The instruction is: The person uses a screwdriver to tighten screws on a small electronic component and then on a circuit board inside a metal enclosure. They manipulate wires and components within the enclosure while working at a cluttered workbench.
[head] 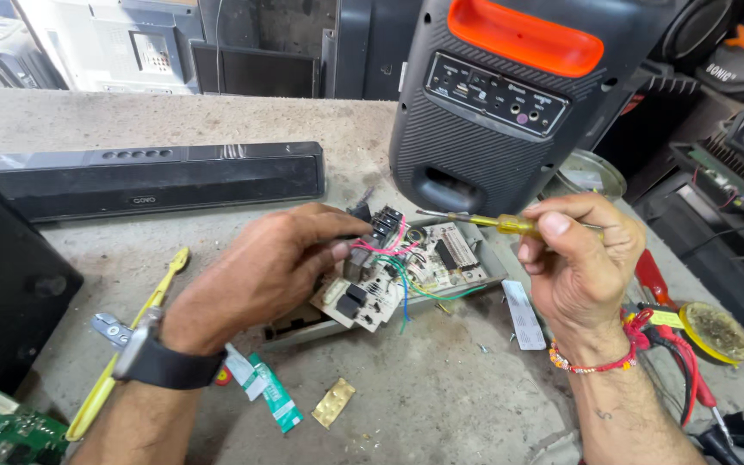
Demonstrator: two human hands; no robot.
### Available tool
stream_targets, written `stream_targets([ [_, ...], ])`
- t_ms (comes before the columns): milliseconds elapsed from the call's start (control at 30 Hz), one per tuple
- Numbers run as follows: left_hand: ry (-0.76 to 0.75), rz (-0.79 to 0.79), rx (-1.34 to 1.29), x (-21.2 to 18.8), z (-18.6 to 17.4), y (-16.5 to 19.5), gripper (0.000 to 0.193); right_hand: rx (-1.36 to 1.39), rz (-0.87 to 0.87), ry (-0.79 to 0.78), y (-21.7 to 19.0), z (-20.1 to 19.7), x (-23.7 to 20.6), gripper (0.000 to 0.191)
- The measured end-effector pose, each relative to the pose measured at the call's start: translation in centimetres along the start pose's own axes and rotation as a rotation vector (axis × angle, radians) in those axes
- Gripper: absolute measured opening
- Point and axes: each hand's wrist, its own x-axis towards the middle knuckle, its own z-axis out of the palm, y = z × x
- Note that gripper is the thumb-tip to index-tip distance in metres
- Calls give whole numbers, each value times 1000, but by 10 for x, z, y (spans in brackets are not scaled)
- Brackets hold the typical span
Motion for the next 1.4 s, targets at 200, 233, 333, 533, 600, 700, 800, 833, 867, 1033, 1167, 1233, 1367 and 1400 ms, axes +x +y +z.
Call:
stream_targets([
  [200,-107,-330,-23,-9,-21,12,44,155,131,40,4,14,9,18],
  [233,-138,-444,-12,-11,-23,15,45,185,156,50,4,17,10,18],
  [333,-140,-540,7,-9,-29,18,50,205,167,70,4,23,14,18],
  [533,-124,-438,76,-13,-34,8,50,228,174,75,0,25,19,18],
  [600,-125,-385,125,-15,-34,4,49,227,169,66,0,27,18,18],
  [700,-115,-258,131,-17,-33,2,44,203,175,85,-1,31,15,18],
  [800,-114,-241,139,-17,-33,2,42,156,191,95,-2,34,13,18],
  [833,-115,-239,135,-17,-33,2,42,136,202,92,-3,35,13,19],
  [867,-116,-240,127,-17,-33,2,41,147,200,90,-3,36,13,19],
  [1033,-118,-256,143,-18,-32,0,39,159,197,78,-2,36,13,19],
  [1167,-122,-271,162,-18,-33,1,39,159,196,58,-1,37,12,19],
  [1233,-123,-287,149,-17,-34,3,38,156,200,57,0,38,13,19],
  [1367,-149,-378,134,-16,-34,5,45,162,198,72,1,36,14,18],
  [1400,-143,-348,120,-16,-34,5,46,165,196,79,1,36,14,18],
])
